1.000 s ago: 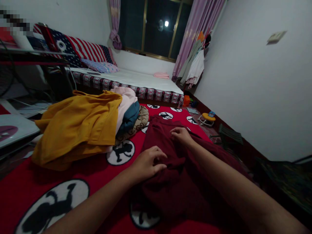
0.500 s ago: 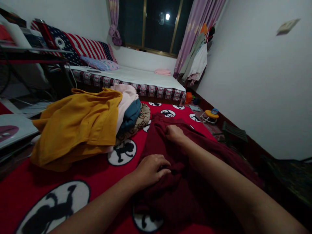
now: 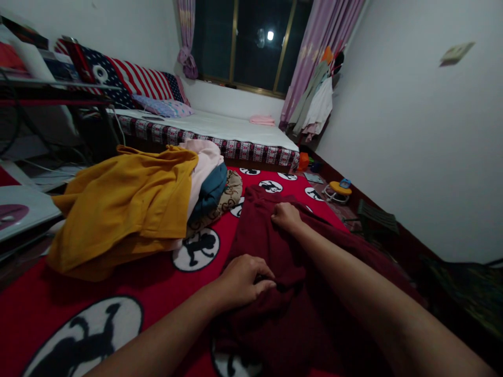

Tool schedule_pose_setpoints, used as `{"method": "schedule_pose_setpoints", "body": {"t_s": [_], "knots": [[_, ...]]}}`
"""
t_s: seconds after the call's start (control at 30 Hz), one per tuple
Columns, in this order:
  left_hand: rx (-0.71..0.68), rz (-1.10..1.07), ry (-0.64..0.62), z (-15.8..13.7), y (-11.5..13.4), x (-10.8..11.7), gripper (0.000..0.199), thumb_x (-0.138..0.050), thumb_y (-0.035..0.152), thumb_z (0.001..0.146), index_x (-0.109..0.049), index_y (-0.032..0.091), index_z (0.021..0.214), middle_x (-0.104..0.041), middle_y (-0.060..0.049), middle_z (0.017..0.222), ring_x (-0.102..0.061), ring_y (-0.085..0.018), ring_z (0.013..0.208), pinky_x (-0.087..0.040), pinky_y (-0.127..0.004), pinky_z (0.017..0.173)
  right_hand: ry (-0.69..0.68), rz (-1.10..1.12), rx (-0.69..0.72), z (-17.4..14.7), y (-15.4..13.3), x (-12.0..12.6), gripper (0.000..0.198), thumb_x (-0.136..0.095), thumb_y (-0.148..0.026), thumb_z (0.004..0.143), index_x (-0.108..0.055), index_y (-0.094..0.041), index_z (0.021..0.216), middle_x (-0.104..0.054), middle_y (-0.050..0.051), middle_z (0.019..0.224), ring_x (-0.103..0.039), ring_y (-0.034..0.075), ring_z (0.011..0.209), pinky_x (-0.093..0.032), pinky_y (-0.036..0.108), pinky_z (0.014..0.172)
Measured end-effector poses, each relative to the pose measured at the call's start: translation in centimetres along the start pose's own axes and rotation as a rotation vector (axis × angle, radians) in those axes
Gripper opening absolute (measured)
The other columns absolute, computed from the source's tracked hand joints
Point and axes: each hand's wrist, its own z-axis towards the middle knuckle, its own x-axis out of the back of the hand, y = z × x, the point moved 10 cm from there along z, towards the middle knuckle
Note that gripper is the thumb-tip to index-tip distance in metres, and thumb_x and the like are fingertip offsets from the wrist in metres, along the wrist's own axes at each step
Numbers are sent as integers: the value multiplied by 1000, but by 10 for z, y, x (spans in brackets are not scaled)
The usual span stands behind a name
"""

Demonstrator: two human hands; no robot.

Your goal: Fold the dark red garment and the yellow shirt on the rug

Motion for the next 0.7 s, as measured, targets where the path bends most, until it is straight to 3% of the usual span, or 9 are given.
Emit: {"method": "schedule_pose_setpoints", "body": {"t_s": [0.17, 0.27, 0.4, 0.5, 0.6, 0.7], "knots": [[-1, -34, -5, -1, -1, -1, 20, -62, 32, 85, -76, 20, 92, -73, -4, 88, -65, -16, 79, -46, -23, 72, 9, 92, -53, 30, -1, 4, 36, -44, -38, 91, -73, -18, 94, -73, 12, 96, -67, 22, 90, -46, 27, 72], [-17, -54, -19, -1, 1, -2, 21, -60, 31, 86, -76, 19, 92, -73, -4, 87, -65, -16, 79, -45, -22, 72, -50, 146, -4, 50, -14, -2, 38, -52, -50, 87, -74, -19, 82, -73, 7, 84, -67, 18, 79, -45, 23, 65], [-35, -115, -27, -1, 2, -2, 23, -58, 31, 88, -76, 18, 92, -73, -5, 88, -65, -16, 81, -45, -22, 73, -21, 157, 68, 64, -33, -11, 15, -65, -33, 79, -72, -21, 83, -73, 5, 93, -65, 18, 89, -45, 22, 71], [-51, -193, -35, -1, 1, 0, 26, -56, 32, 90, -76, 15, 95, -72, -6, 90, -65, -16, 83, -45, -22, 75, 27, 148, 59, 68, -36, -12, 16, -61, -29, 82, -71, -21, 91, -71, 8, 103, -64, 22, 97, -46, 27, 76], [-46, -272, -49, -2, -1, 3, 28, -55, 32, 91, -74, 14, 99, -71, -7, 93, -65, -16, 86, -45, -22, 77, 3, 164, 77, 67, -34, -10, 10, -66, -23, 77, -70, -20, 86, -72, 8, 98, -65, 23, 95, -47, 28, 76], [-21, -322, -50, -3, -5, 5, 28, -55, 32, 91, -73, 13, 101, -71, -8, 97, -65, -17, 90, -46, -23, 80, 8, 207, 129, 46, -26, 0, 20, -64, -15, 75, -68, -20, 94, -71, 6, 100, -64, 20, 96, -48, 26, 79]]}}
